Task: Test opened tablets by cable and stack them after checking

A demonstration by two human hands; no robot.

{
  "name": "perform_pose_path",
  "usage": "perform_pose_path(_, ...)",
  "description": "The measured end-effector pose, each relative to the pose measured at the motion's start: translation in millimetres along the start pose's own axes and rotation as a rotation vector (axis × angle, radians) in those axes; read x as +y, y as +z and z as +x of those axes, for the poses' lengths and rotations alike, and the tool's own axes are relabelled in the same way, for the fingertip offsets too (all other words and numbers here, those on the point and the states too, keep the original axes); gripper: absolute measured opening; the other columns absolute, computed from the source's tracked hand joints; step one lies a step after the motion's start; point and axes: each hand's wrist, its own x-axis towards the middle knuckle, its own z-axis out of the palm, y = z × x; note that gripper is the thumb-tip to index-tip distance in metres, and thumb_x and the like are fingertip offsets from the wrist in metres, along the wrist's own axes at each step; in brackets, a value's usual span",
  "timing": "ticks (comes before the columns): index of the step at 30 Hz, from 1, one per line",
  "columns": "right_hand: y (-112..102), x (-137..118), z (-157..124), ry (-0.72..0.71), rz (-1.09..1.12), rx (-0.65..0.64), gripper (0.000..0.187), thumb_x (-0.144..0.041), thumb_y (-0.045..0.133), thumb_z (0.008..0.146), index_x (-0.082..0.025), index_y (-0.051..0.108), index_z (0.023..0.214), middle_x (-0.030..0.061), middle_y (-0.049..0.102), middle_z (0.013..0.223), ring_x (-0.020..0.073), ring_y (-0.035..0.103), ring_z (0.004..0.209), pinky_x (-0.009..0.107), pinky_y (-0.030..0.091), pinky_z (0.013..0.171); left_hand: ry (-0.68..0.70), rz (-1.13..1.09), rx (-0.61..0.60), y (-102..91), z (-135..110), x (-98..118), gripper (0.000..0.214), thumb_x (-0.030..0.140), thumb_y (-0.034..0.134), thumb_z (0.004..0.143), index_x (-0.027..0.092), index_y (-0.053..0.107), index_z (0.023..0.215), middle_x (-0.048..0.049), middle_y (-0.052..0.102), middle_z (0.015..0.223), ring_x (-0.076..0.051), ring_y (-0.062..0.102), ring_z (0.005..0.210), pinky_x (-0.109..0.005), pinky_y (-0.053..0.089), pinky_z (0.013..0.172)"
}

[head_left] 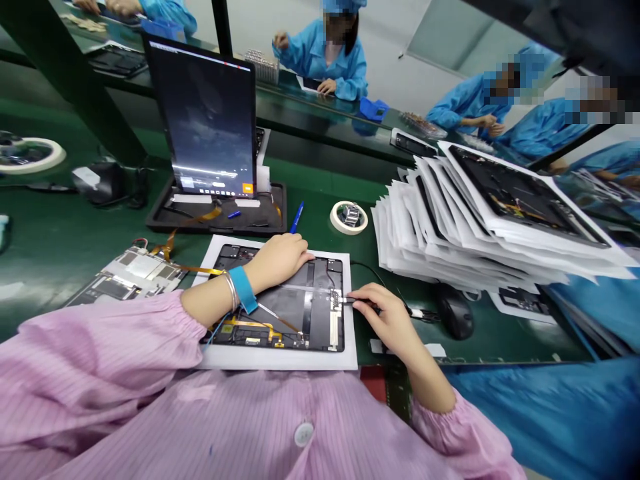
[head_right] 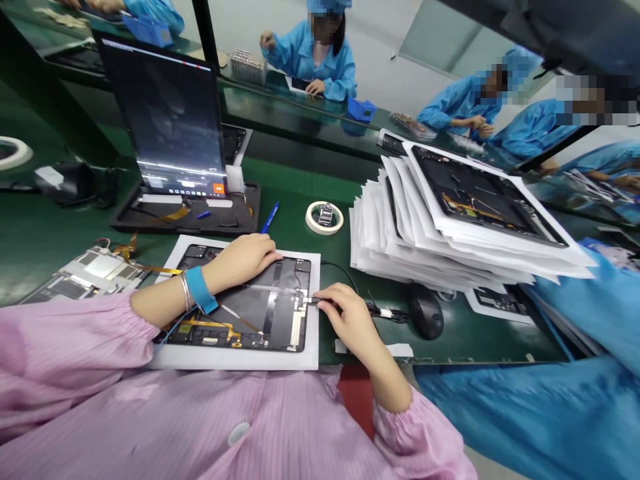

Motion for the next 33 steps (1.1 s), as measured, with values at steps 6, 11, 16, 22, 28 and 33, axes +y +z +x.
perform_pose_path(6,2,0,2,0.055,0.069,0.003,0.011,-0.025,0.056,0.088,-0.022,0.066,0.092,0.0028,0.064,0.091,0.0172,0.06,0.086,0.029,0.047,0.074,-0.069,-0.195,0.012,-2.6,1,1,0.031,0.035,0.042,0.094,0.014,0.061,0.082,-0.0069,0.062,0.085,-0.019,0.059,0.079,-0.03,0.042,0.072)
perform_pose_path(11,6,-5,-4,-0.075,-0.161,-0.004,0.017,-0.026,0.047,0.093,-0.022,0.06,0.103,0.0044,0.064,0.1,0.0189,0.06,0.093,0.033,0.047,0.083,-0.11,-0.283,-0.048,-10.3,2,-2,0.032,0.04,0.043,0.093,0.017,0.062,0.081,-0.0046,0.066,0.079,-0.019,0.061,0.075,-0.027,0.041,0.066)
perform_pose_path(16,23,1,-5,-0.251,-0.499,0.111,0.022,-0.027,0.038,0.095,-0.018,0.054,0.106,0.0101,0.063,0.096,0.0244,0.061,0.086,0.04,0.049,0.077,-0.116,-0.285,-0.054,-8.9,5,-7,0.035,0.045,0.044,0.09,0.019,0.062,0.077,-0.004,0.068,0.076,-0.019,0.062,0.073,-0.026,0.04,0.063)
perform_pose_path(22,20,19,6,-0.323,-0.458,0.037,0.022,-0.029,0.034,0.096,-0.02,0.052,0.105,0.0088,0.063,0.092,0.0221,0.064,0.082,0.035,0.053,0.07,-0.107,-0.28,-0.034,-2.8,8,-11,0.036,0.047,0.043,0.09,0.019,0.06,0.074,-0.0034,0.067,0.073,-0.019,0.061,0.07,-0.027,0.037,0.059)
perform_pose_path(28,5,19,2,-0.078,-0.231,0.089,0.03,-0.04,0.05,0.091,-0.019,0.053,0.113,0.0091,0.065,0.102,0.0203,0.066,0.083,0.034,0.056,0.074,-0.084,-0.296,-0.054,-4.4,4,-10,0.034,0.043,0.042,0.091,0.019,0.061,0.076,-0.0028,0.066,0.074,-0.018,0.059,0.069,-0.026,0.036,0.06)
perform_pose_path(33,3,13,-5,-0.143,-0.288,0.146,0.02,-0.033,0.048,0.094,-0.021,0.065,0.093,0.005,0.069,0.091,0.0196,0.064,0.085,0.035,0.052,0.079,-0.101,-0.312,-0.093,-4.2,3,-11,0.033,0.043,0.042,0.091,0.018,0.062,0.08,-0.0023,0.066,0.074,-0.017,0.058,0.068,-0.025,0.034,0.058)
